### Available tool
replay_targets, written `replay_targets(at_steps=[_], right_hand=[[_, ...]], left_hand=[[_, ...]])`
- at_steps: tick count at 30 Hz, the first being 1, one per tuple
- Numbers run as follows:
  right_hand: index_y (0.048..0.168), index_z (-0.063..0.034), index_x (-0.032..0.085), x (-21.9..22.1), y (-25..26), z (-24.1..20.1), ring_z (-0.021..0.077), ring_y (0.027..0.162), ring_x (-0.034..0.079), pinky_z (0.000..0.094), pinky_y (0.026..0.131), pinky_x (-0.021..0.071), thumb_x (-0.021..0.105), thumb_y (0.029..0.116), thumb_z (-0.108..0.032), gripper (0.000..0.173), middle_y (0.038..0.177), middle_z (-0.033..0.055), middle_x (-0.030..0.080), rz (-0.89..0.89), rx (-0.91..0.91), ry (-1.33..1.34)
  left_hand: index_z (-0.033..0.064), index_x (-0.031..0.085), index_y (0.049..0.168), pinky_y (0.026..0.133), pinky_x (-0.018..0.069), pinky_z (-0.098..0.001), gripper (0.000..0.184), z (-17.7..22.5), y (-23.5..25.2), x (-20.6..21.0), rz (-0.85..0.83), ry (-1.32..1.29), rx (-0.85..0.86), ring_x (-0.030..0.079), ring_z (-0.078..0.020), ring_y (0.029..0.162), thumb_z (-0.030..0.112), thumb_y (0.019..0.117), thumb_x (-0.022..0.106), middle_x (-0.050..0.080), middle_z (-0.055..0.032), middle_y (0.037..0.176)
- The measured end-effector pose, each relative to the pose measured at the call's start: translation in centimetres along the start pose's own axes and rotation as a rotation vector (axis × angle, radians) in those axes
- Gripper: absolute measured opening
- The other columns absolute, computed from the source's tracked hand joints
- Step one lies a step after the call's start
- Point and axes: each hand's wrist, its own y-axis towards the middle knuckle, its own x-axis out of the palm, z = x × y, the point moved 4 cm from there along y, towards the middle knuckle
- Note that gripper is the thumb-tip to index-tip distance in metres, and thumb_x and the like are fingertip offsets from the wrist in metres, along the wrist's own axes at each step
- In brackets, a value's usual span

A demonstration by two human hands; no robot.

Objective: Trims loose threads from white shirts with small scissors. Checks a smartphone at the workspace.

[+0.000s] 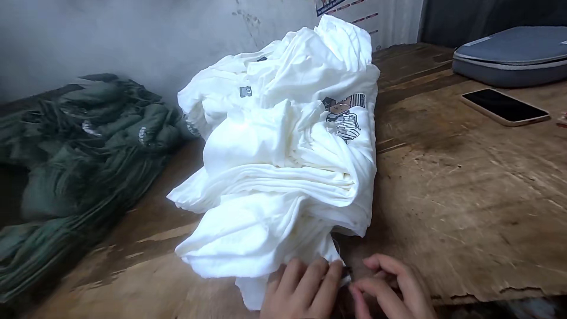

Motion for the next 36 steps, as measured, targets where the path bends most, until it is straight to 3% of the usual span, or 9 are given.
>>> replay_targets(at_steps=[6,10,16,20,23,25,27,32,36], right_hand=[[0.088,-0.0109,0.073,-1.2,-0.3,0.8,0.0270,0.092,0.066,0.0442,0.082,0.0489,0.066,0.0873,-0.019,0.010,0.100,0.0102,0.074,-0.113,0.004,-0.167],[0.098,-0.0064,0.071,0.0,0.1,-0.4,0.0288,0.085,0.068,0.0485,0.083,0.0504,0.078,0.0854,-0.027,0.025,0.091,0.0130,0.071,-0.192,-0.016,-0.114],[0.095,-0.0011,0.076,3.5,3.1,-1.4,0.0090,0.097,0.070,0.0194,0.084,0.0593,0.071,0.0886,0.000,0.008,0.102,0.0114,0.072,0.080,0.019,0.518],[0.106,0.0033,0.072,5.3,4.9,-0.1,0.0043,0.087,0.071,0.0211,0.078,0.0604,0.054,0.1005,0.000,0.019,0.097,0.0048,0.075,0.040,0.193,0.791],[0.117,-0.0001,0.073,5.1,4.3,-0.4,0.0032,0.089,0.061,0.0161,0.070,0.0516,0.079,0.0905,-0.032,0.042,0.112,0.0110,0.065,-0.137,0.084,0.696],[0.112,-0.0052,0.079,4.6,3.7,-0.6,0.0054,0.086,0.059,0.0131,0.069,0.0494,0.087,0.0816,-0.027,0.038,0.108,0.0145,0.064,-0.111,-0.005,0.522],[0.099,-0.0114,0.083,3.5,2.9,-0.5,0.0089,0.086,0.066,0.0183,0.079,0.0545,0.079,0.0877,-0.014,0.012,0.091,0.0088,0.071,0.013,-0.106,0.364],[0.096,-0.0121,0.075,0.7,0.8,0.8,0.0099,0.082,0.057,0.0230,0.086,0.0455,0.067,0.0982,-0.010,0.009,0.082,0.0025,0.060,0.136,-0.217,0.316],[0.097,-0.0093,0.069,0.2,-0.4,1.5,0.0120,0.094,0.060,0.0220,0.090,0.0483,0.060,0.1025,-0.011,0.011,0.095,0.0061,0.063,0.013,-0.244,0.329]], left_hand=[[0.0142,0.075,0.116,0.079,0.0531,-0.0496,0.023,-1.4,-0.8,-1.0,-0.145,-0.184,-0.114,0.069,-0.0283,0.090,0.023,0.0961,0.070,0.072,-0.0102,0.102],[0.0106,0.076,0.095,0.072,0.0560,-0.0421,0.014,-2.8,-1.6,-0.5,-0.158,-0.304,-0.132,0.069,-0.0226,0.078,0.006,0.0843,0.068,0.071,-0.0094,0.085],[-0.0027,0.066,0.103,0.071,0.0553,-0.0201,0.019,-4.7,0.1,-1.5,-0.096,-0.595,-0.213,0.067,-0.0051,0.079,-0.007,0.0881,0.056,0.072,-0.0098,0.094],[0.0024,0.071,0.106,0.075,0.0557,-0.0152,0.016,-7.0,1.5,-0.7,0.032,-0.576,-0.324,0.066,0.0036,0.084,0.009,0.0991,0.057,0.073,0.0011,0.096],[0.0065,0.071,0.105,0.066,0.0527,-0.0142,0.017,-7.7,2.0,0.0,0.038,-0.572,-0.379,0.062,0.0046,0.074,0.016,0.0992,0.059,0.071,0.0042,0.090],[0.0044,0.071,0.108,0.068,0.0535,-0.0140,0.017,-7.2,1.9,-0.2,0.004,-0.600,-0.403,0.063,0.0044,0.076,0.012,0.0979,0.060,0.072,0.0027,0.092],[0.0031,0.071,0.111,0.072,0.0551,-0.0154,0.018,-6.5,1.7,-0.5,-0.063,-0.648,-0.434,0.065,0.0031,0.080,0.009,0.0975,0.061,0.072,0.0011,0.097],[-0.0001,0.068,0.113,0.069,0.0581,-0.0207,0.020,-6.0,0.6,-1.1,-0.130,-0.773,-0.407,0.068,-0.0028,0.079,-0.001,0.0939,0.061,0.072,-0.0019,0.098],[0.0079,0.075,0.116,0.083,0.0553,-0.0302,0.036,-5.6,-0.3,-3.2,-0.111,-0.552,-0.192,0.067,-0.0116,0.095,0.033,0.0912,0.078,0.073,-0.0097,0.106]])
